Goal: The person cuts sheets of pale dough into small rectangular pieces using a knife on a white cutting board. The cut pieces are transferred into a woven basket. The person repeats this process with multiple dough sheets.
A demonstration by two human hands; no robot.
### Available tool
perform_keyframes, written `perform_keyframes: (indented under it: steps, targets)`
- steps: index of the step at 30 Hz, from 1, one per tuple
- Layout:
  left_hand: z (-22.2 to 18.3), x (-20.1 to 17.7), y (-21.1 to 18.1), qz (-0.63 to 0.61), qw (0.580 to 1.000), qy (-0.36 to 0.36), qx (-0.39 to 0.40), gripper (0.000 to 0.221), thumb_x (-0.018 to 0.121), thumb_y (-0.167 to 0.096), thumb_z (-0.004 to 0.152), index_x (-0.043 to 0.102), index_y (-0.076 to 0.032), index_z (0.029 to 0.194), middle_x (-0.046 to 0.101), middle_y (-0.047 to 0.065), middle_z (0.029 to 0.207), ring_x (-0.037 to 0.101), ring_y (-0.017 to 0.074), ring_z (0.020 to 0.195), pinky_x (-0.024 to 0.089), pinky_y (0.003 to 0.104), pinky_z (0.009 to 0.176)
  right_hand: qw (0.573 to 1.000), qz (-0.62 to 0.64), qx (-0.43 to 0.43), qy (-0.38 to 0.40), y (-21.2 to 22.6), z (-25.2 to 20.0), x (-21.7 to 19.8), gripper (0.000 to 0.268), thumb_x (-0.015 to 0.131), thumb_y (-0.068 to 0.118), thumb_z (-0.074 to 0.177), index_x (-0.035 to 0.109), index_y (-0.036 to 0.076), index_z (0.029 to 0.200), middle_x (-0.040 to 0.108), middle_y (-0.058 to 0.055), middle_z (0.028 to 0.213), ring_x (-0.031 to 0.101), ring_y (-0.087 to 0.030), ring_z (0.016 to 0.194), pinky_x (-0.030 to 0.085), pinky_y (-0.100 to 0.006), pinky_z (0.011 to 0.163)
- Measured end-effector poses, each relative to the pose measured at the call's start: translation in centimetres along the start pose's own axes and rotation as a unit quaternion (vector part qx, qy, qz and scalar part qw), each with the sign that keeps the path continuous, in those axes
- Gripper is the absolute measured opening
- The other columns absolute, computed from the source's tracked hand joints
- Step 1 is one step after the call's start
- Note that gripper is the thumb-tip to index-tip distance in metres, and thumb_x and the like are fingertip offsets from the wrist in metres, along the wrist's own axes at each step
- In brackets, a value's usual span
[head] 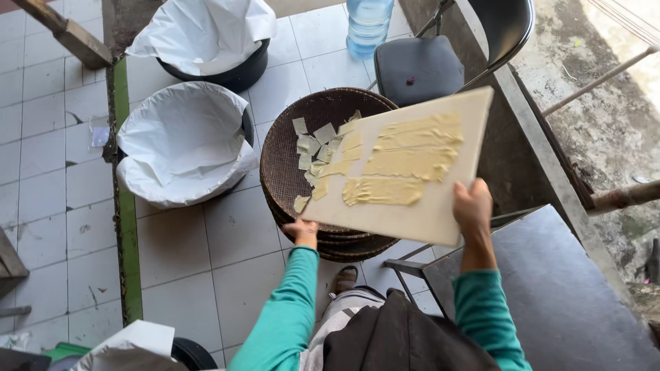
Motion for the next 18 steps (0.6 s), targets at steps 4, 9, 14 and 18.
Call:
perform_keyframes:
  steps: [4,9,14,18]
  targets:
    - [2.0,-2.8,3.1,-0.091,0.976,-0.199,0.004,0.094,0.022,-0.078,0.091,0.024,-0.016,0.162,0.024,0.008,0.17,0.023,0.0361,0.156,0.017,0.056,0.128,0.994,-0.076,-0.074,0.006,8.4,1.3,2.4,0.032,0.064,0.022,0.097,0.056,-0.008,0.099,0.067,-0.035,0.102,0.064,-0.053,0.097,0.05,-0.056,0.084]
    - [2.1,-6.8,5.7,-0.032,0.971,-0.23,-0.052,0.088,0.025,-0.075,0.096,0.042,-0.01,0.152,0.037,0.01,0.163,0.03,0.0335,0.149,0.018,0.051,0.124,0.996,-0.075,-0.054,0.01,11.2,-1.1,0.3,0.028,0.061,0.02,0.1,0.054,-0.007,0.1,0.067,-0.032,0.097,0.066,-0.05,0.093,0.051,-0.054,0.081]
    - [1.7,-6.0,9.4,0.041,0.993,-0.074,-0.079,0.058,0.035,-0.044,0.109,0.049,0.0,0.144,0.053,0.016,0.148,0.055,0.035,0.132,0.046,0.053,0.112,0.995,-0.071,-0.055,-0.037,8.5,-5.8,-6.9,0.028,0.064,0.02,0.103,0.054,-0.006,0.096,0.063,-0.026,0.085,0.063,-0.043,0.079,0.048,-0.051,0.071]
    - [-1.2,-7.8,12.0,0.27,0.952,0.049,-0.133,0.038,0.046,-0.027,0.104,0.05,-0.011,0.138,0.06,0.011,0.136,0.06,0.0298,0.121,0.052,0.052,0.102,0.991,-0.026,0.057,-0.117,-0.9,-14.2,-13.7,0.023,0.061,0.019,0.105,0.061,-0.003,0.104,0.065,-0.021,0.081,0.06,-0.031,0.07,0.048,-0.042,0.066]
Point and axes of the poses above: each hand's wrist, its own z-axis towards the middle knuckle, its own x-axis out of the palm, y = z × x, the point moved 2 cm from there along z, towards the middle knuckle
